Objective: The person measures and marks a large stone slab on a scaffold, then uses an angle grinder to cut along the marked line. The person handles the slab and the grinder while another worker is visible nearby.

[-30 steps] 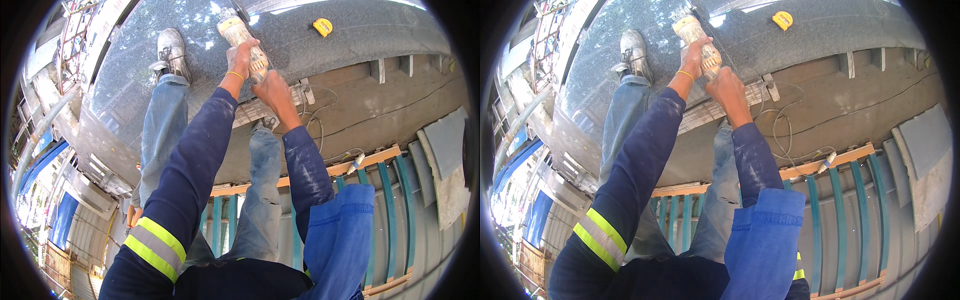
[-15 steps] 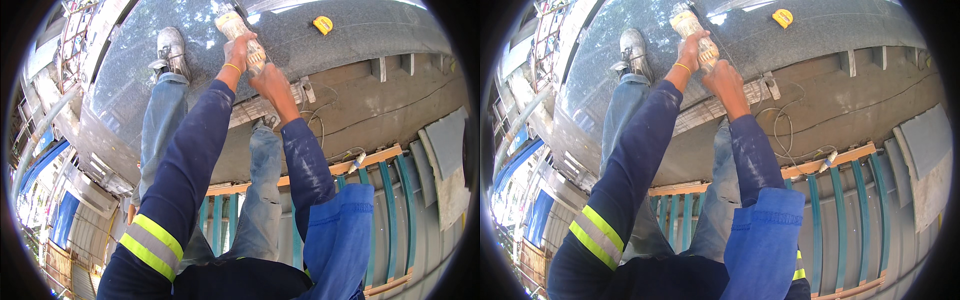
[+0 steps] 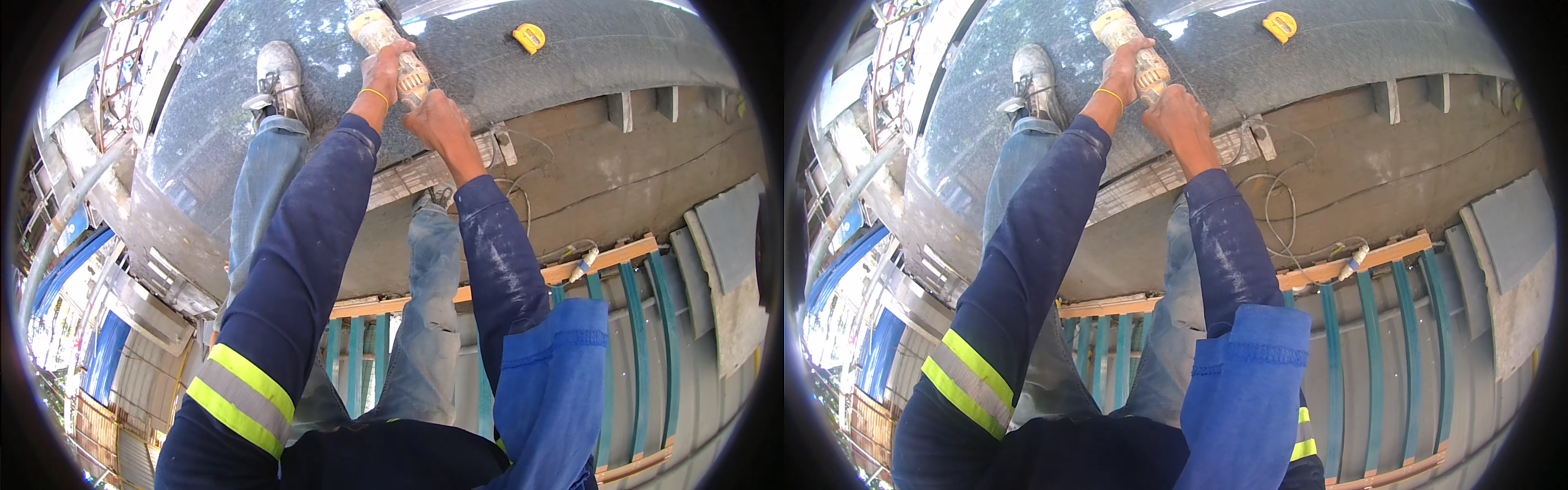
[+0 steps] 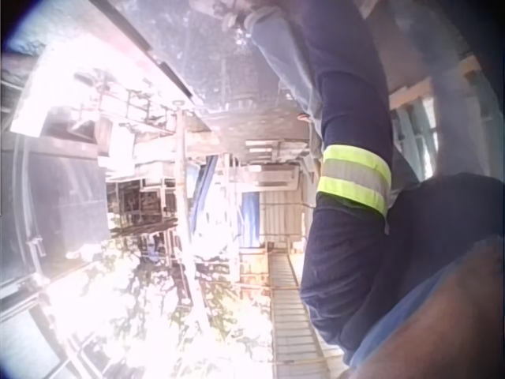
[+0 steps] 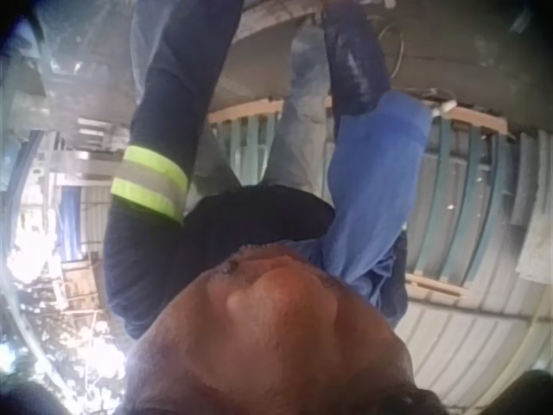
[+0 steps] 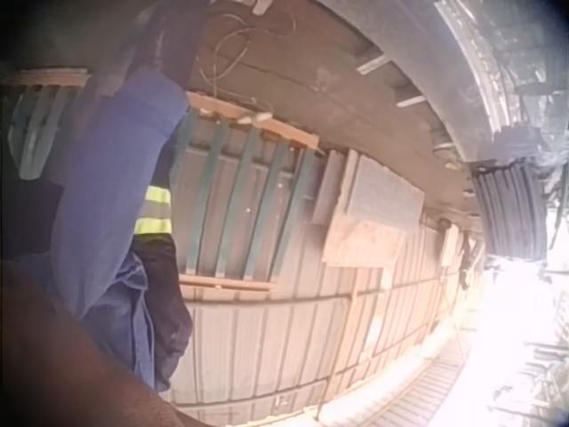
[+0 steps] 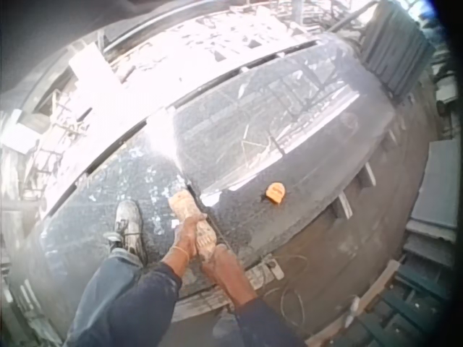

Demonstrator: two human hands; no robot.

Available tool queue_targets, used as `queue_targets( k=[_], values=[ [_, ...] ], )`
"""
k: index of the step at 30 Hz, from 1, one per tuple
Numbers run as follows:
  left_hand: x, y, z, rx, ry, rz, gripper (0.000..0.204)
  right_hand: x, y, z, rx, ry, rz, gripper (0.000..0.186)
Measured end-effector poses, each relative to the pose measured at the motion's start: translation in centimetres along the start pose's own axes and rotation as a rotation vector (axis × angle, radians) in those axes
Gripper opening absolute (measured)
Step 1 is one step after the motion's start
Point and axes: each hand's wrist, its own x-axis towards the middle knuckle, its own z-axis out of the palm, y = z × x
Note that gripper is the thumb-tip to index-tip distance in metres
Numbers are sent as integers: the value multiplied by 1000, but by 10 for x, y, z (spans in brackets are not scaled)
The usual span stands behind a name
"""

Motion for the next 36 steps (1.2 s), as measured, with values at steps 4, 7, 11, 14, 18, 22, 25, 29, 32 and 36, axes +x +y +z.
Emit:
queue_targets(
  k=[4, 7, 11, 14, 18, 22, 25, 29, 32, 36],
  values=[
    [-4, -7, -5, -17, 3, -33, 33, -7, 5, 4, -8, -36, 10, 32],
    [-32, -16, 4, -33, 23, -4, 32, -22, 16, 3, -2, -18, 34, 33],
    [-30, -16, 1, -15, 25, 1, 31, -21, 17, 7, -4, 24, 7, 33],
    [-8, -8, -2, -12, 1, 9, 32, -4, 12, 10, 10, 1, -13, 32],
    [-9, 1, -1, -16, -31, -14, 33, 0, 3, 3, 1, -22, -27, 32],
    [-27, -6, 3, -15, -23, -45, 33, -9, 15, 5, 39, -11, 20, 45],
    [-36, -16, 3, -3, 21, -39, 33, -22, 22, 8, 26, -22, 42, 48],
    [-36, -18, 1, -15, 5, 23, 37, -23, 22, 7, 17, -24, 53, 46],
    [-28, -10, 4, 12, 23, 24, 37, -13, 17, 6, 3, -15, 17, 34],
    [-10, 0, 2, 29, 20, 13, 37, -2, 5, 2, 3, -20, -14, 29]
  ],
)
